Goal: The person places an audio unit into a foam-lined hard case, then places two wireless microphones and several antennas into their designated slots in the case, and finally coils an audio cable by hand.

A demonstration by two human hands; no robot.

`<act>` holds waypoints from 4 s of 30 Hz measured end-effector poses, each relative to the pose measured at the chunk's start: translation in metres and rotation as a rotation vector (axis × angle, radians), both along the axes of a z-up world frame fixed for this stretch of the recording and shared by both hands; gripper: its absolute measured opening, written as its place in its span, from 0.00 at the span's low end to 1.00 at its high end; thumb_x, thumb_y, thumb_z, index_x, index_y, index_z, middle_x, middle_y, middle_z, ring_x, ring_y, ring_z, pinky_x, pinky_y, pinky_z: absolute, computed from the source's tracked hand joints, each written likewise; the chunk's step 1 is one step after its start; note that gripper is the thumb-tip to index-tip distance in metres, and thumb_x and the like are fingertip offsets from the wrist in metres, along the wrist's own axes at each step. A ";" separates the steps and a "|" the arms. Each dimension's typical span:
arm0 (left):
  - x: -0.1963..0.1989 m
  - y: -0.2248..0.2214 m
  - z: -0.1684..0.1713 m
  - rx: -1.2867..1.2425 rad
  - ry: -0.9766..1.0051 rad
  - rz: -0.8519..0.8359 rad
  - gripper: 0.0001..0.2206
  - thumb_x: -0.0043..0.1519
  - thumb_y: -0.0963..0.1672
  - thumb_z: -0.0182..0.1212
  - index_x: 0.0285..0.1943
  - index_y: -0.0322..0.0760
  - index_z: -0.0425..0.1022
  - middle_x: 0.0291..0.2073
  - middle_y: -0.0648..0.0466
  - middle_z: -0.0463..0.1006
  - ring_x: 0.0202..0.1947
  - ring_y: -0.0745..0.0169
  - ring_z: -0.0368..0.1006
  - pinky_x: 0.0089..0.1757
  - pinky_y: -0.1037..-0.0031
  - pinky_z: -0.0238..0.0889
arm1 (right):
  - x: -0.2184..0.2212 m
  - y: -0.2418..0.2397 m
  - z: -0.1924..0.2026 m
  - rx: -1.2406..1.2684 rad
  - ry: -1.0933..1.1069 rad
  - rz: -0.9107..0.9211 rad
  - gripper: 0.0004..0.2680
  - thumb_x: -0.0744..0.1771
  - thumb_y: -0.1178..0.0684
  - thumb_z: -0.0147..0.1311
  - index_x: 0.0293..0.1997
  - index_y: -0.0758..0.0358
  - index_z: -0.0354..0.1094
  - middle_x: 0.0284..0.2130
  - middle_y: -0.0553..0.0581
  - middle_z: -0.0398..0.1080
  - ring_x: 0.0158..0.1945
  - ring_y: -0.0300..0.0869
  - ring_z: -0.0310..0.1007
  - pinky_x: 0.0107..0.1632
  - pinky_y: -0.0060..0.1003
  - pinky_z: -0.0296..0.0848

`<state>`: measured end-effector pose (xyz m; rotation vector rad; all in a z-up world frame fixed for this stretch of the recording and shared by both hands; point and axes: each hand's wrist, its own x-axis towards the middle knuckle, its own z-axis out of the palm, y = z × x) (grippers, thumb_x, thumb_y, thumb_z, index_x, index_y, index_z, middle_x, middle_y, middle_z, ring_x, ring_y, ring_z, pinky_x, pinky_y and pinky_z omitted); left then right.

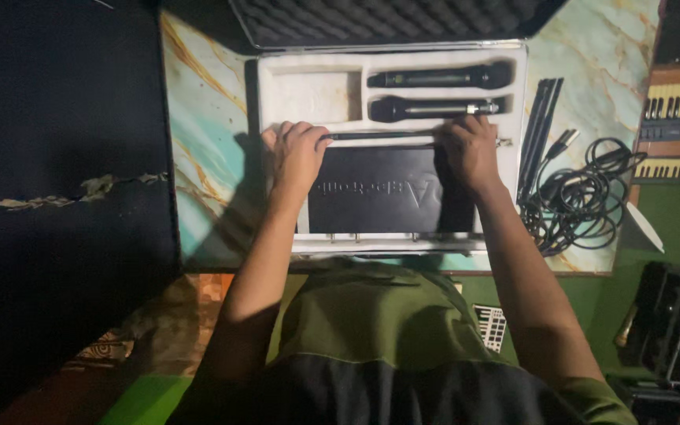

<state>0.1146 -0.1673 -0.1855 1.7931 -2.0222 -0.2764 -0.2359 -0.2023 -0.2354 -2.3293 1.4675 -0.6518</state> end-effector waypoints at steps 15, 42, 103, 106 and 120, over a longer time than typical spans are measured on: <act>-0.005 0.006 -0.006 0.020 -0.094 0.085 0.03 0.59 0.45 0.67 0.34 0.45 0.84 0.36 0.55 0.79 0.46 0.50 0.69 0.50 0.53 0.50 | 0.004 -0.003 0.000 -0.005 0.039 -0.044 0.04 0.67 0.53 0.64 0.44 0.51 0.80 0.43 0.49 0.74 0.48 0.48 0.68 0.49 0.46 0.61; -0.022 0.091 0.164 -0.175 0.352 -0.013 0.12 0.63 0.44 0.65 0.55 0.39 0.77 0.52 0.51 0.79 0.58 0.49 0.72 0.59 0.60 0.57 | 0.024 0.097 0.168 -0.075 -0.442 -0.225 0.07 0.70 0.63 0.56 0.54 0.67 0.69 0.52 0.61 0.72 0.61 0.52 0.71 0.66 0.44 0.67; -0.323 0.113 0.219 -0.191 0.570 -0.240 0.12 0.63 0.42 0.61 0.53 0.32 0.76 0.51 0.47 0.81 0.55 0.50 0.76 0.57 0.64 0.62 | -0.264 0.197 0.230 0.022 -0.859 -0.375 0.14 0.71 0.64 0.50 0.65 0.73 0.62 0.54 0.59 0.70 0.59 0.41 0.71 0.66 0.36 0.68; -0.325 0.105 0.209 -0.130 0.626 -0.208 0.09 0.63 0.40 0.63 0.50 0.33 0.77 0.43 0.48 0.81 0.46 0.53 0.79 0.50 0.68 0.66 | -0.266 0.185 0.221 0.060 -0.852 -0.405 0.13 0.71 0.64 0.52 0.65 0.72 0.63 0.51 0.57 0.70 0.56 0.39 0.71 0.62 0.33 0.69; -0.360 -0.003 0.067 -0.061 0.432 -0.067 0.03 0.58 0.43 0.67 0.37 0.41 0.80 0.30 0.56 0.80 0.31 0.56 0.73 0.39 0.62 0.60 | -0.252 0.068 0.145 0.249 -0.717 -0.413 0.09 0.69 0.56 0.58 0.53 0.69 0.72 0.38 0.52 0.76 0.43 0.33 0.76 0.49 0.29 0.73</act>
